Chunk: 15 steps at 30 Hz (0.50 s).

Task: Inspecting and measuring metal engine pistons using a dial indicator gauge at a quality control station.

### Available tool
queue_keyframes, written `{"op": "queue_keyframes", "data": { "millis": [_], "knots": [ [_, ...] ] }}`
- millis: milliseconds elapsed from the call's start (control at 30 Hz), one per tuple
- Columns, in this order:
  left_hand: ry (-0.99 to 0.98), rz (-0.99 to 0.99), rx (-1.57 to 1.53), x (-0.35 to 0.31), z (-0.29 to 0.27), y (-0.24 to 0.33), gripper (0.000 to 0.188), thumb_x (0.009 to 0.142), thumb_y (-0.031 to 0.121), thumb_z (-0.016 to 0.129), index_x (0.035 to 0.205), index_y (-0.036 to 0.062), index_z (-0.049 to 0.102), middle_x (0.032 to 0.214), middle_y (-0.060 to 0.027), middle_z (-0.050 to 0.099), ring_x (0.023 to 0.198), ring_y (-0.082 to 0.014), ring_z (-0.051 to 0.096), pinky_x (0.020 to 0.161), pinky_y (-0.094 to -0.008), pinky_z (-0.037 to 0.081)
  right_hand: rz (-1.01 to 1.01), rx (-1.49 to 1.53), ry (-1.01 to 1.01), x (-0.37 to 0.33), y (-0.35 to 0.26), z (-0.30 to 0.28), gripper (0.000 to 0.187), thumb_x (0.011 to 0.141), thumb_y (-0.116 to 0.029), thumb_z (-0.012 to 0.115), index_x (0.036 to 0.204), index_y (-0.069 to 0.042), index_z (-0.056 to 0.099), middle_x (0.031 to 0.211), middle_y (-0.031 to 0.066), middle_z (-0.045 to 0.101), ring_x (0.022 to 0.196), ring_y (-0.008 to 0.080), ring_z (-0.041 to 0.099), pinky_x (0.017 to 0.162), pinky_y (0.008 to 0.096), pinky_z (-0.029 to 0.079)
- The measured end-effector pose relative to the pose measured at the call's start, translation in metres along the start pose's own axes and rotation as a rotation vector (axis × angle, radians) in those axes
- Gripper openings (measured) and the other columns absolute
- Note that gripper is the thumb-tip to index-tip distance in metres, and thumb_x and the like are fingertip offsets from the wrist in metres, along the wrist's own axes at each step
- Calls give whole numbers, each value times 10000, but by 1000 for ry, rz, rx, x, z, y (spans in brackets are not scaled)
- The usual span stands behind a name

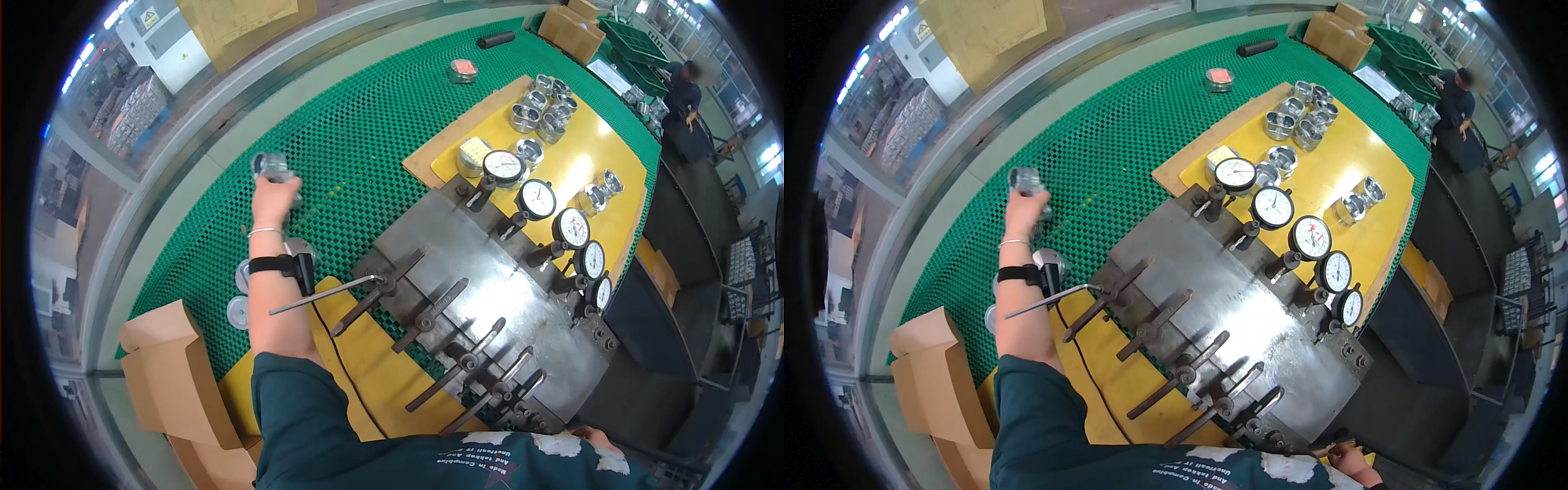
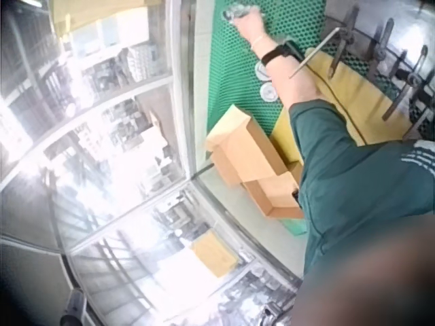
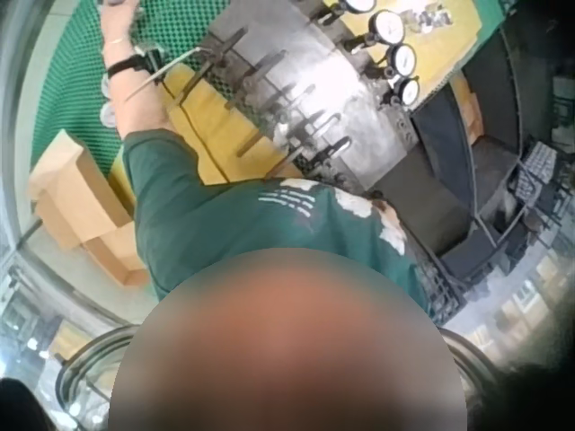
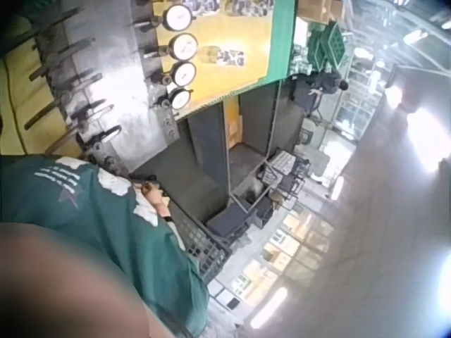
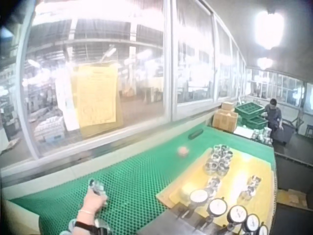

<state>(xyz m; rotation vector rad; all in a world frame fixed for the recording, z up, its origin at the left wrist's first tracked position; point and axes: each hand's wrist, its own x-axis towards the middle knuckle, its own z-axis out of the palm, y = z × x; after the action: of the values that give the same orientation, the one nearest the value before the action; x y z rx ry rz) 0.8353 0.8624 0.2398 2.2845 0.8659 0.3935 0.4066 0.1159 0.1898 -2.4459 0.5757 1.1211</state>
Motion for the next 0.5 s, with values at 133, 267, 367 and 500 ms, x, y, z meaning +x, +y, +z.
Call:
{"op": "queue_keyframes", "data": {
  "millis": [133,267,367,500],
  "knots": [
    [18,-49,-888,-5,-77,-23,399,778,246,652,1095,15,576,945,-65,633,786,-177,601,697,-344,498,51,-152,-37,-16,-67,-27,318,828,-278,606,1059,-69,673,964,180,693,924,335,668,840,397,526],
    [87,-25,-1365,-69,-184,-22,298,799,211,626,1035,34,583,971,-91,641,868,-243,626,794,-363,509,-29,-78,-66,12,-44,-20,337,826,-282,608,1071,-61,672,1006,182,687,957,324,660,871,387,515],
    [150,27,-1560,-143,-249,-18,373,793,230,609,1095,13,571,1032,-133,638,930,-276,627,855,-390,510,-63,17,-52,49,-10,-13,339,824,-278,609,1076,-59,672,1016,172,686,976,321,653,886,385,509],
    [-120,312,-1573,-249,-305,6,550,771,329,603,1210,3,540,1101,-182,618,1011,-303,609,913,-438,489,-148,-107,-51,90,28,-18,309,827,-272,592,1031,-57,682,1021,189,681,987,342,647,876,386,514]
  ]
}}
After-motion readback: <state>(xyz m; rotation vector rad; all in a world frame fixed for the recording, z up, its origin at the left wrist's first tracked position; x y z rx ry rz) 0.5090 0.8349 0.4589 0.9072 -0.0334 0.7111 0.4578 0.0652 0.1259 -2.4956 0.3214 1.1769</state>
